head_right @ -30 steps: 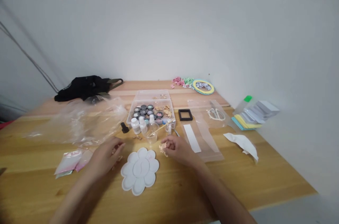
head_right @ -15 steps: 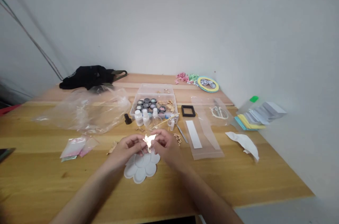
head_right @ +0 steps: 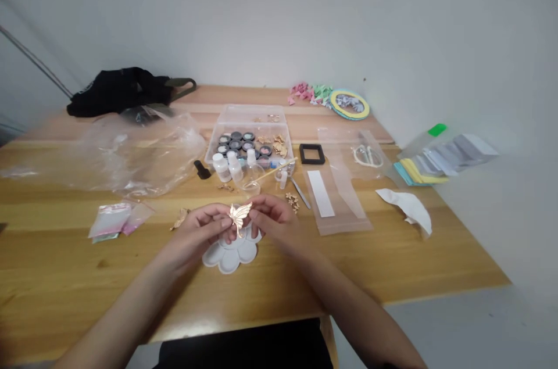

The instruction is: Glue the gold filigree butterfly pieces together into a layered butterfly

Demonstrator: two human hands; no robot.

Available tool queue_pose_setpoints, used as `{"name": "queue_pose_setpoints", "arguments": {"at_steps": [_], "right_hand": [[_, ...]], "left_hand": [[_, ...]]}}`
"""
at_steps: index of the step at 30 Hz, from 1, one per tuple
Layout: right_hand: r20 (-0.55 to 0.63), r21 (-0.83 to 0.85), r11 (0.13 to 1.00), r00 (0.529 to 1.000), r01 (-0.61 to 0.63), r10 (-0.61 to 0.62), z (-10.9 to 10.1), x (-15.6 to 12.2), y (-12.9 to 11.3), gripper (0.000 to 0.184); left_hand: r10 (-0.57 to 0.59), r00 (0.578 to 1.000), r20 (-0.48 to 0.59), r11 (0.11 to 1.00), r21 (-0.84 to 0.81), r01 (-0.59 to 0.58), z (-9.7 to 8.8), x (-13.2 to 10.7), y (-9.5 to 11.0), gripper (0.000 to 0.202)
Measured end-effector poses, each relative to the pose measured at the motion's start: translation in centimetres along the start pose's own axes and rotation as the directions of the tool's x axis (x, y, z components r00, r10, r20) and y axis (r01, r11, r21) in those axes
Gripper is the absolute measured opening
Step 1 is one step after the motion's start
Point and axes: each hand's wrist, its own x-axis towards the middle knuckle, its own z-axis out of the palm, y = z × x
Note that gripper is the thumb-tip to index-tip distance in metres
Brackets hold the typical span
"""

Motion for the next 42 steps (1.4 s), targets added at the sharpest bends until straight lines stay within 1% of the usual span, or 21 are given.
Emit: {"name": "queue_pose_setpoints", "arguments": {"at_steps": [7,12,16,18,19,20,21,22,23,24,26,27,28,29,31,35,40,42], "right_hand": [[-0.021,0.047,0.999,1.000,0.003,-0.002,0.0,0.0,0.1,0.034],[-0.031,0.053,0.998,0.999,0.021,-0.019,0.2,0.0,0.2,0.033],[-0.034,-0.021,0.999,0.999,0.027,-0.028,0.3,0.1,0.3,0.031],[-0.035,-0.109,0.993,0.999,0.035,-0.038,-0.6,0.1,-0.1,0.029],[-0.049,-0.182,0.982,0.998,0.041,-0.051,-1.4,0.1,-0.5,0.028],[-0.080,-0.294,0.955,0.995,0.033,-0.059,-2.4,0.1,-1.0,0.027],[-0.129,-0.426,0.905,0.988,0.017,-0.079,-3.5,0.1,-1.5,0.027],[-0.199,-0.560,0.828,0.973,-0.014,-0.118,-4.6,0.1,-2.1,0.025],[-0.248,-0.688,0.721,0.960,-0.080,-0.130,-5.8,0.1,-2.7,0.023],[-0.269,-0.786,0.600,0.957,-0.151,-0.110,-6.7,0.1,-3.2,0.022],[-0.250,-0.899,0.375,0.968,-0.226,-0.016,-8.0,0.0,-3.7,0.022],[-0.237,-0.926,0.293,0.971,-0.239,0.045,-8.2,0.0,-3.8,0.024],[-0.223,-0.941,0.238,0.969,-0.241,0.102,-8.1,0.0,-3.8,0.027],[-0.212,-0.949,0.205,0.966,-0.240,0.149,-7.9,0.0,-3.7,0.031],[-0.207,-0.954,0.171,0.956,-0.244,0.210,-7.3,0.0,-3.5,0.041],[-0.199,-0.959,0.144,0.944,-0.242,0.264,-6.4,0.2,-3.0,0.049],[-0.194,-0.964,0.134,0.950,-0.231,0.246,-5.9,0.4,-2.8,0.041],[-0.166,-0.970,0.138,0.958,-0.201,0.234,-5.6,0.5,-2.7,0.036]], "left_hand": [[0.034,0.999,-0.001,0.999,0.010,-0.034,0.0,-0.3,0.0,0.022],[0.035,0.999,-0.016,0.999,-0.015,-0.035,0.0,-0.2,0.0,0.021],[0.041,0.999,-0.025,0.999,-0.007,-0.041,0.0,-0.1,-0.1,0.022],[0.039,0.999,-0.039,0.999,0.002,-0.039,-0.2,-0.1,-0.2,0.021],[0.037,0.998,-0.051,0.999,0.001,-0.037,-0.3,0.0,-0.2,0.020],[0.035,0.997,-0.066,0.999,-0.007,-0.036,-0.4,0.0,-0.2,0.019],[0.032,0.996,-0.081,0.999,-0.020,-0.034,-0.5,0.0,-0.1,0.017],[0.026,0.995,-0.092,0.999,-0.039,-0.030,-0.6,0.1,-0.1,0.015],[0.019,0.995,-0.097,0.998,-0.061,-0.025,-0.7,0.1,0.0,0.013],[0.009,0.995,-0.094,0.996,-0.084,-0.017,-0.7,0.1,0.0,0.012],[-0.010,0.997,-0.071,0.992,-0.128,0.001,-0.7,0.2,0.2,0.009],[-0.020,0.998,-0.057,0.989,-0.147,0.011,-0.7,0.3,0.3,0.008],[-0.028,0.999,-0.046,0.987,-0.162,0.021,-0.7,0.3,0.3,0.007],[-0.037,0.999,-0.039,0.984,-0.173,0.030,-0.6,0.3,0.4,0.007],[-0.047,0.998,-0.037,0.983,-0.182,0.039,-0.6,0.3,0.4,0.007],[-0.055,0.998,-0.041,0.986,-0.162,0.048,-0.7,0.3,0.5,0.008],[-0.051,0.998,-0.026,0.982,-0.181,0.045,-0.8,0.3,0.5,0.011],[-0.046,0.999,-0.025,0.982,-0.184,0.041,-0.7,0.3,0.5,0.011]]}}
